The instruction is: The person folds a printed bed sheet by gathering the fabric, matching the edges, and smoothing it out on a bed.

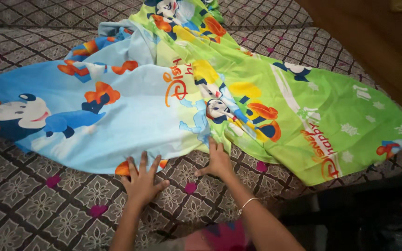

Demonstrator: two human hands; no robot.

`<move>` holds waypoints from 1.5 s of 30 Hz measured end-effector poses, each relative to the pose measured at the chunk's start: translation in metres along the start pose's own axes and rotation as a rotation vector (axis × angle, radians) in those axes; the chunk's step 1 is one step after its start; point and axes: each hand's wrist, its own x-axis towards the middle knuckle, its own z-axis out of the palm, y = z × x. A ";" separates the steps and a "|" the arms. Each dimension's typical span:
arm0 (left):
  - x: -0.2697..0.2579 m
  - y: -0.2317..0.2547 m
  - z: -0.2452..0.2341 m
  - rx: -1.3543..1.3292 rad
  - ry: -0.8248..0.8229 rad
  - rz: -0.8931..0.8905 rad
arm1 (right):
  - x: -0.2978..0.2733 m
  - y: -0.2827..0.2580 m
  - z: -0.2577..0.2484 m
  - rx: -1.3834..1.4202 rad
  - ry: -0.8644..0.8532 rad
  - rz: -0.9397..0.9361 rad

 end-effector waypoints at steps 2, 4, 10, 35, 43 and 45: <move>0.006 -0.003 0.001 -0.011 -0.017 -0.005 | 0.008 0.006 0.002 0.004 -0.037 0.009; 0.009 -0.006 0.004 -0.028 -0.003 0.002 | 0.013 0.017 0.010 0.094 0.003 -0.027; 0.013 -0.019 0.022 -0.173 0.191 0.020 | 0.054 0.088 0.055 0.633 -0.069 0.185; -0.057 0.003 -0.028 -2.015 -0.133 -0.554 | -0.121 -0.167 -0.024 0.284 0.119 -0.452; -0.051 -0.027 -0.020 -1.877 0.524 -0.422 | -0.164 -0.173 -0.048 0.067 0.053 -0.637; -0.069 -0.023 -0.042 -1.890 0.620 -0.433 | -0.162 -0.166 -0.041 -0.063 0.133 -0.632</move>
